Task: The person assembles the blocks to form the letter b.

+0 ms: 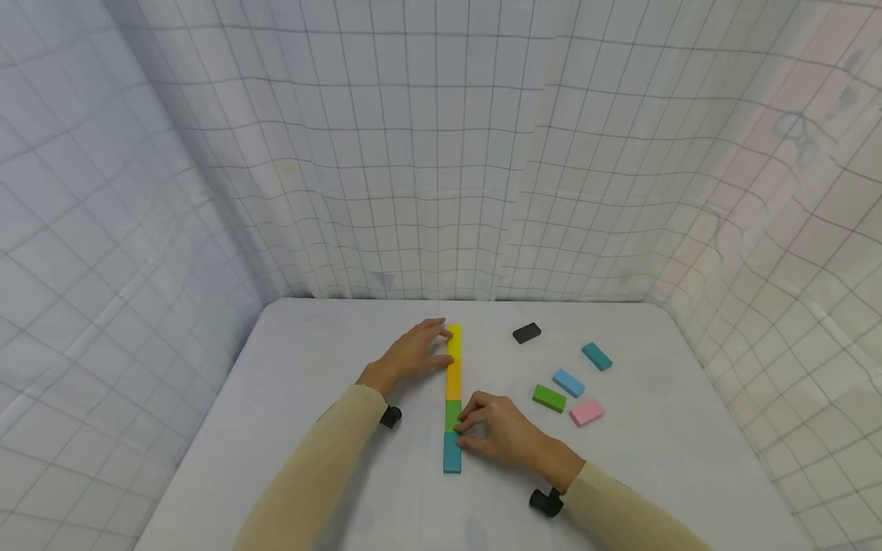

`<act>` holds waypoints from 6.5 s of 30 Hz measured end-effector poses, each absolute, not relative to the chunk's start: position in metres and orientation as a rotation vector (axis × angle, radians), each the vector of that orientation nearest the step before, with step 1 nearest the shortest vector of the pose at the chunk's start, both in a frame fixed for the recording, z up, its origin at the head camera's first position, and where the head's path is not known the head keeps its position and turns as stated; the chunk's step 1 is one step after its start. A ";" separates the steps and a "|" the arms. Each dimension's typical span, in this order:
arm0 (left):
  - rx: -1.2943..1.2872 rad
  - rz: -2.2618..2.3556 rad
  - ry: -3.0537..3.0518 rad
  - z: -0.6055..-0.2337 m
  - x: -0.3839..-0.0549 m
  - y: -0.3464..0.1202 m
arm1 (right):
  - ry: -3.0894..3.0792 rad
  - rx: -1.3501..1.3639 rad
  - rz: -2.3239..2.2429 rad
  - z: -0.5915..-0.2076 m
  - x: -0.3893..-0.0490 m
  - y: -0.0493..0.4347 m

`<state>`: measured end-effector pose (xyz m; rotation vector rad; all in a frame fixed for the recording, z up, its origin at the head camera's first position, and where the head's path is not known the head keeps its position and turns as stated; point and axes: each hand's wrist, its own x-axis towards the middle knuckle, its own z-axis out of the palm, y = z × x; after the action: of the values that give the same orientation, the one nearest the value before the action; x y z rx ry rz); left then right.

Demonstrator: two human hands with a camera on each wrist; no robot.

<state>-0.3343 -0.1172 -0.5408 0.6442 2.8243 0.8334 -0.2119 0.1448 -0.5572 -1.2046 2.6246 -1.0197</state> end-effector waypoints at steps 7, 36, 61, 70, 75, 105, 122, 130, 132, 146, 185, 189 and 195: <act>0.679 0.730 2.858 -0.535 -0.321 -0.119 | 2.622 -1.185 -1.017 -0.557 -0.210 0.145; 0.910 0.622 2.966 -0.545 -0.235 -0.121 | 2.635 -1.226 -0.986 -0.556 -0.210 0.145; 0.792 0.749 2.914 -0.550 -0.229 -0.119 | 2.623 -1.269 -0.999 -0.552 -0.211 0.147; 0.793 0.767 2.915 -0.549 -0.228 -0.120 | 2.678 -1.294 -1.018 -0.550 -0.213 0.151; 0.799 0.762 2.917 -0.550 -0.228 -0.120 | 2.774 -1.199 -0.987 -0.546 -0.220 0.157; 0.751 0.781 2.878 -0.548 -0.224 -0.120 | 3.009 -0.699 -0.925 -0.536 -0.332 0.239; 0.735 0.775 2.881 -0.546 -0.223 -0.118 | 2.949 -0.630 -0.888 -0.551 -0.345 0.245; 0.733 0.773 2.877 -0.546 -0.224 -0.119 | 2.963 -0.640 -0.912 -0.554 -0.346 0.249; 0.736 0.770 2.878 -0.546 -0.224 -0.119 | 2.951 -0.586 -0.885 -0.549 -0.343 0.245; 0.754 0.789 2.874 -0.547 -0.225 -0.120 | 2.955 -0.517 -0.846 -0.549 -0.343 0.243; 0.730 0.775 2.873 -0.547 -0.227 -0.118 | 2.932 -0.632 -0.875 -0.538 -0.325 0.227; 0.740 0.774 2.877 -0.546 -0.228 -0.119 | 2.903 -0.592 -0.876 -0.535 -0.322 0.223; 0.746 0.770 2.883 -0.547 -0.230 -0.119 | 2.895 -0.625 -0.864 -0.532 -0.321 0.216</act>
<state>-0.2301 -0.1195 -0.5471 0.7463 2.8827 0.7704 -0.3206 0.2164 -0.5323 -0.6252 2.8954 -0.8640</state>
